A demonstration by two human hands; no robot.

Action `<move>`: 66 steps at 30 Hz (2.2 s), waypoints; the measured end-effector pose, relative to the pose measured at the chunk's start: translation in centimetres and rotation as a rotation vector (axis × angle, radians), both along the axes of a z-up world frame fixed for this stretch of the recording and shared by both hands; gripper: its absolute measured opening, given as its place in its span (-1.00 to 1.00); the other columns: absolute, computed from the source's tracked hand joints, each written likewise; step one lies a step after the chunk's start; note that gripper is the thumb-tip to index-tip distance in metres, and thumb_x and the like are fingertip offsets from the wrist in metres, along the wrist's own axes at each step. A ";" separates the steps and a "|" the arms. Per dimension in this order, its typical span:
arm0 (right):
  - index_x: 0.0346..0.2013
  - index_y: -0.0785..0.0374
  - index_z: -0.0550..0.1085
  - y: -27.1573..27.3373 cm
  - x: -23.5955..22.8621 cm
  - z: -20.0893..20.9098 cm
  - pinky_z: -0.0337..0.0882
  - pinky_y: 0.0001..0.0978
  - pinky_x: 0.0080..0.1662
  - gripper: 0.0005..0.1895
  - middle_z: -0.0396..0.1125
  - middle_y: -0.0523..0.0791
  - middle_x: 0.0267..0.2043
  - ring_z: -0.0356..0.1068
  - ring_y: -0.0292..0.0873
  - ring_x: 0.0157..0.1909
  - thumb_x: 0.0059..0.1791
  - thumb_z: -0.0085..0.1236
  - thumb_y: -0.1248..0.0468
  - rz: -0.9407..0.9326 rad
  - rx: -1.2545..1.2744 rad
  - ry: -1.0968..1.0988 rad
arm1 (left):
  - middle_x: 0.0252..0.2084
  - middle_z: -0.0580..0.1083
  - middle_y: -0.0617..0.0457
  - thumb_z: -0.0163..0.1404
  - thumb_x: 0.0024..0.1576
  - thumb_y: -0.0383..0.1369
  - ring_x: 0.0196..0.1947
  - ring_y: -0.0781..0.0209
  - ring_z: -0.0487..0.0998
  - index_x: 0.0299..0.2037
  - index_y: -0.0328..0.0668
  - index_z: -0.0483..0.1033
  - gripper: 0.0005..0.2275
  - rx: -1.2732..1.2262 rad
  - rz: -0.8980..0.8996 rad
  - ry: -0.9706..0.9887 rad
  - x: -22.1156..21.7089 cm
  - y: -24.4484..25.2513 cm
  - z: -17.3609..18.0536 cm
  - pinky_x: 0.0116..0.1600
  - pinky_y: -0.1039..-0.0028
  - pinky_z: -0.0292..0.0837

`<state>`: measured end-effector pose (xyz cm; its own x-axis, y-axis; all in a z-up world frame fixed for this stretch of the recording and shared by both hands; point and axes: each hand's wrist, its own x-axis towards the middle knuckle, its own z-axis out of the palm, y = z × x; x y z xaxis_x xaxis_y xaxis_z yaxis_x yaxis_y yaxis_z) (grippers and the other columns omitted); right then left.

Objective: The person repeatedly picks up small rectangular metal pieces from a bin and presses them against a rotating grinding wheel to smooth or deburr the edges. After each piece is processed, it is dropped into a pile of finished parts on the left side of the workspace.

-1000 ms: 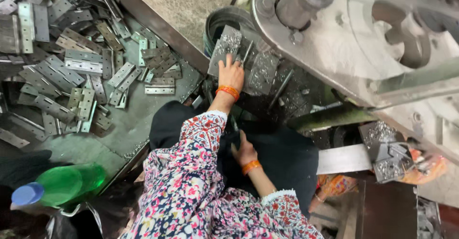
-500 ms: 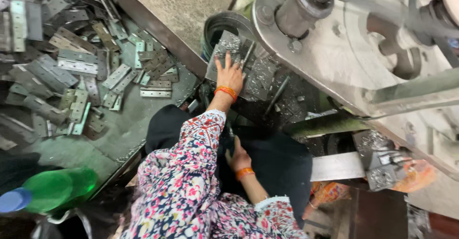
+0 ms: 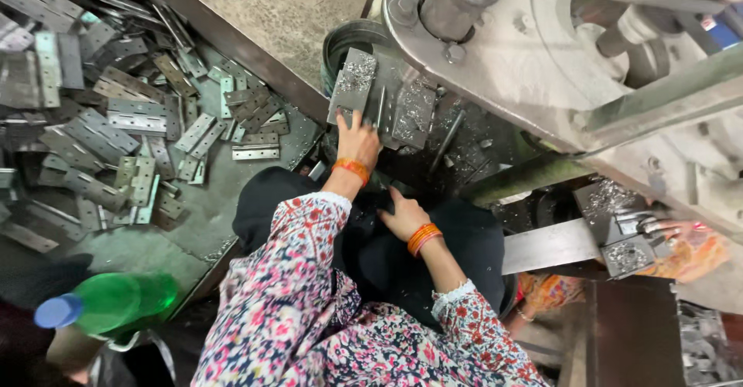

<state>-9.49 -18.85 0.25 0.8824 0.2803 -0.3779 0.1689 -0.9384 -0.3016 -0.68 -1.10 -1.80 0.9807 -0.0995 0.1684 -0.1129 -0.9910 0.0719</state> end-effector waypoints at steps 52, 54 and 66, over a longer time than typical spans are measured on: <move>0.52 0.01 0.06 0.4 -3.0 -4.2 0.51 0.05 -0.09 -0.19 0.46 0.10 0.03 0.50 0.16 -0.07 -0.02 0.04 0.07 -0.101 -0.112 -0.086 | 0.00 0.54 0.10 -0.06 0.16 -0.31 0.33 -0.17 0.23 -0.13 -0.08 0.68 -0.77 -0.102 0.152 -0.159 3.4 -1.2 -2.1 0.32 -0.41 -0.01; 0.59 -0.10 0.03 0.6 -3.4 -5.7 0.55 -0.01 -0.11 -0.20 0.52 0.09 -0.05 0.55 0.09 -0.13 0.03 -0.05 0.09 -0.211 -0.136 0.024 | 0.00 0.54 0.10 -0.07 0.17 -0.31 0.34 -0.17 0.23 -0.12 -0.08 0.68 -0.76 -0.113 0.152 -0.176 3.7 -1.2 -2.3 0.33 -0.41 -0.02; 0.46 0.06 0.12 -1.1 -0.2 -2.0 0.50 0.08 0.03 -0.17 0.47 0.18 -0.03 0.48 0.26 0.01 -0.06 0.21 0.06 0.009 0.023 -0.044 | -0.01 0.54 0.01 -0.06 0.15 -0.30 0.30 -0.23 0.23 -0.11 -0.14 0.69 -0.74 0.019 0.137 -0.151 2.5 -1.8 -1.7 0.32 -0.43 -0.06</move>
<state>-9.67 -19.90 -1.75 0.8953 0.2968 -0.3322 0.1910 -0.9295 -0.3156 1.78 -2.88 -3.52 0.9490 0.0283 0.3140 0.0147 -0.9988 0.0457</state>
